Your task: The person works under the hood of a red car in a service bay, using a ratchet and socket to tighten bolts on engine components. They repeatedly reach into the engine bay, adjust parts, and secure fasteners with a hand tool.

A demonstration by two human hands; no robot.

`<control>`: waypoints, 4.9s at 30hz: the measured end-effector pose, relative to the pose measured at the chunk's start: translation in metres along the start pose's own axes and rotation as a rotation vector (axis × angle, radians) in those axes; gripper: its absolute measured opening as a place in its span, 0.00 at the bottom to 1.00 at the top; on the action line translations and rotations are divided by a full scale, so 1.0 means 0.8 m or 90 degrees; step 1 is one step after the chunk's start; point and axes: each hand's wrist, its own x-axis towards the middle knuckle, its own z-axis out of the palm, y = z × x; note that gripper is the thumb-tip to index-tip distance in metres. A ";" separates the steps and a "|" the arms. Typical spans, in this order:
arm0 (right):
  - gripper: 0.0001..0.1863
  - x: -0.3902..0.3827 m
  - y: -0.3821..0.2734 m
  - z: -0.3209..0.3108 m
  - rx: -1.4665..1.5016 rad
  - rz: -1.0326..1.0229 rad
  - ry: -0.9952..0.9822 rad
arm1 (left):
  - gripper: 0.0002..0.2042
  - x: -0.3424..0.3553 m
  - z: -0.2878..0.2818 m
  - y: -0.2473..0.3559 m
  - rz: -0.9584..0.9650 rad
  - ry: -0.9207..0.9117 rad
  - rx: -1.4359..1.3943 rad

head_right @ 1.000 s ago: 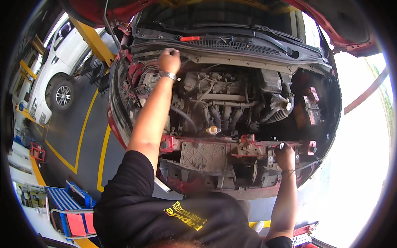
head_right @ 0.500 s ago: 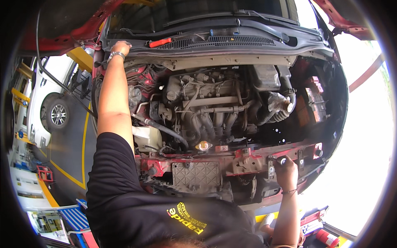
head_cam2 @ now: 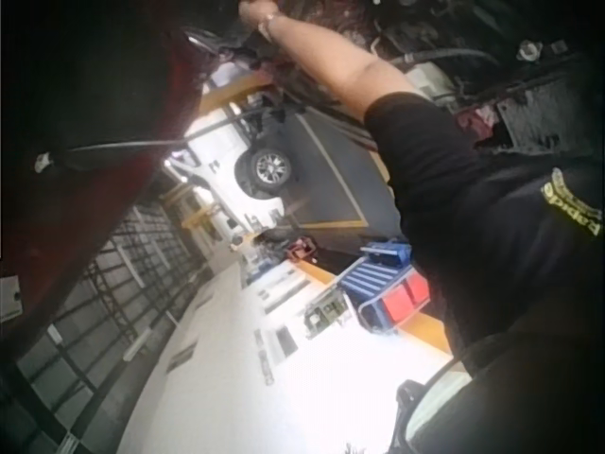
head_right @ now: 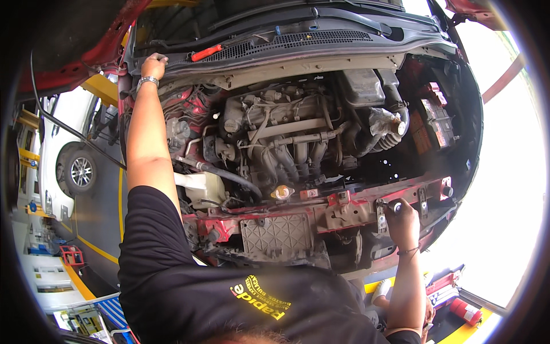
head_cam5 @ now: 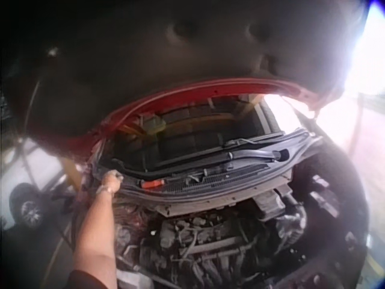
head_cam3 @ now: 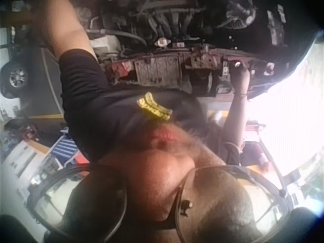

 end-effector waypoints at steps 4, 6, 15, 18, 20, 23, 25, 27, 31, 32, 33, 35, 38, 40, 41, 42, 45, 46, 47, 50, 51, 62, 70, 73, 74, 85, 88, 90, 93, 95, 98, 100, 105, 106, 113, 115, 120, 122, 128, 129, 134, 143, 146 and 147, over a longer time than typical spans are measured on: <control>0.10 0.000 0.013 0.003 -0.078 -0.081 0.040 | 0.11 -0.021 -0.023 0.030 -0.122 0.287 -0.282; 0.10 0.001 0.021 0.002 -0.023 -0.071 -0.007 | 0.12 -0.061 -0.040 0.080 -0.164 0.428 -0.496; 0.15 0.002 0.028 0.001 -0.012 -0.027 -0.041 | 0.07 -0.466 -0.094 0.258 0.417 -0.486 -0.655; 0.15 0.003 0.028 -0.001 -0.032 -0.052 -0.031 | 0.07 -0.556 -0.075 0.288 0.393 -0.547 -0.549; 0.16 0.004 0.029 -0.001 -0.038 -0.041 -0.038 | 0.07 -0.589 -0.059 0.293 0.311 -0.607 -0.454; 0.16 0.004 0.032 -0.002 -0.007 -0.043 -0.056 | 0.06 -0.609 -0.037 0.289 0.260 -0.596 -0.490; 0.18 0.003 0.031 -0.003 -0.054 -0.044 -0.044 | 0.06 -0.615 -0.029 0.286 0.267 -0.596 -0.485; 0.18 0.000 0.028 -0.004 -0.066 -0.070 -0.027 | 0.05 -0.615 -0.026 0.286 0.258 -0.598 -0.477; 0.19 -0.005 0.020 -0.008 -0.071 -0.057 -0.013 | 0.07 -0.604 -0.027 0.298 0.265 -0.663 -0.392; 0.18 -0.005 0.018 -0.008 -0.095 -0.041 -0.002 | 0.08 -0.601 -0.029 0.302 0.280 -0.670 -0.366; 0.19 -0.006 0.018 -0.009 -0.080 -0.031 -0.018 | 0.08 -0.600 -0.030 0.305 0.295 -0.663 -0.362; 0.20 -0.006 0.018 -0.010 -0.083 -0.035 -0.024 | 0.08 -0.600 -0.033 0.310 0.301 -0.650 -0.339; 0.24 -0.006 0.021 -0.007 -0.094 -0.037 -0.013 | 0.07 -0.610 -0.037 0.312 0.217 -0.632 -0.347; 0.23 -0.006 0.022 -0.005 -0.094 -0.021 -0.011 | 0.07 -0.615 -0.038 0.311 0.265 -0.567 -0.379; 0.23 -0.006 0.022 -0.004 -0.095 -0.013 -0.010 | 0.07 -0.620 -0.038 0.310 0.302 -0.533 -0.375; 0.22 -0.006 0.022 -0.004 -0.096 -0.005 -0.008 | 0.07 -0.625 -0.039 0.309 0.346 -0.485 -0.385; 0.24 -0.007 0.023 -0.004 -0.079 -0.035 0.009 | 0.08 -0.643 -0.042 0.306 0.408 -0.378 -0.383; 0.25 -0.007 0.023 -0.005 -0.069 -0.062 0.017 | 0.08 -0.649 -0.043 0.305 0.417 -0.363 -0.385; 0.25 -0.007 0.023 -0.005 -0.076 -0.056 0.014 | 0.09 -0.653 -0.043 0.304 0.426 -0.348 -0.387; 0.25 -0.007 0.022 -0.006 -0.099 -0.050 0.011 | 0.10 -0.659 -0.038 0.305 0.395 -0.329 -0.371; 0.24 -0.007 0.022 -0.006 -0.104 -0.046 0.006 | 0.10 -0.659 -0.035 0.306 0.377 -0.320 -0.363; 0.21 -0.006 0.023 -0.006 -0.105 -0.043 -0.009 | 0.10 -0.651 -0.028 0.298 0.339 -0.380 -0.425; 0.21 -0.004 0.025 -0.004 -0.100 -0.043 -0.009 | 0.11 -0.649 -0.028 0.296 0.363 -0.416 -0.433; 0.20 -0.004 0.025 -0.005 -0.111 -0.064 0.009 | 0.12 -0.653 -0.027 0.299 0.345 -0.401 -0.429; 0.20 -0.004 0.025 -0.005 -0.116 -0.075 0.019 | 0.12 -0.655 -0.025 0.300 0.324 -0.403 -0.436; 0.21 -0.003 0.026 -0.003 -0.084 -0.067 0.023 | 0.09 -0.658 -0.023 0.295 0.312 -0.379 -0.462; 0.21 -0.002 0.026 -0.005 -0.076 -0.033 -0.036 | 0.08 -0.657 -0.025 0.295 0.306 -0.389 -0.461; 0.21 -0.001 0.025 -0.006 -0.089 -0.032 -0.036 | 0.09 -0.655 -0.026 0.295 0.309 -0.397 -0.465; 0.21 -0.001 0.024 -0.007 -0.101 -0.025 -0.036 | 0.08 -0.655 -0.026 0.298 0.313 -0.386 -0.474; 0.22 -0.002 0.023 -0.007 -0.101 -0.026 -0.031 | 0.08 -0.657 -0.024 0.301 0.299 -0.370 -0.471; 0.23 -0.004 0.022 -0.006 -0.097 -0.029 -0.019 | 0.08 -0.662 -0.023 0.303 0.195 -0.388 -0.454; 0.23 -0.004 0.021 -0.006 -0.085 -0.023 -0.030 | 0.07 -0.663 -0.022 0.303 0.202 -0.383 -0.496; 0.23 -0.002 0.017 -0.009 -0.116 -0.019 -0.039 | 0.07 -0.662 -0.025 0.302 0.296 -0.336 -0.502; 0.23 -0.002 0.016 -0.010 -0.118 -0.020 -0.042 | 0.07 -0.661 -0.025 0.302 0.277 -0.341 -0.479; 0.23 -0.001 0.013 -0.013 -0.120 -0.032 -0.046 | 0.10 -0.653 -0.025 0.294 0.316 -0.424 -0.475; 0.23 -0.001 0.012 -0.014 -0.117 -0.039 -0.044 | 0.10 -0.653 -0.025 0.293 0.318 -0.425 -0.481; 0.23 -0.002 0.010 -0.017 -0.123 -0.030 -0.057 | 0.11 -0.657 -0.029 0.297 0.312 -0.419 -0.458; 0.23 -0.003 0.010 -0.016 -0.124 -0.031 -0.051 | 0.11 -0.659 -0.030 0.301 0.292 -0.412 -0.441; 0.21 -0.004 0.010 -0.014 -0.108 -0.024 -0.043 | 0.11 -0.659 -0.028 0.300 0.166 -0.467 -0.468; 0.21 -0.004 0.011 -0.014 -0.103 -0.026 -0.046 | 0.11 -0.658 -0.027 0.298 0.190 -0.464 -0.470; 0.20 -0.003 0.011 -0.015 -0.102 -0.037 -0.041 | 0.10 -0.655 -0.020 0.292 0.275 -0.437 -0.504; 0.23 0.004 0.019 -0.015 -0.106 -0.035 -0.072 | 0.10 -0.657 -0.025 0.300 0.247 -0.428 -0.484; 0.26 0.007 0.024 -0.015 -0.105 -0.093 -0.062 | 0.10 -0.661 -0.026 0.300 0.140 -0.472 -0.464; 0.26 0.009 0.025 -0.016 -0.106 -0.111 -0.055 | 0.09 -0.661 -0.025 0.300 0.162 -0.464 -0.468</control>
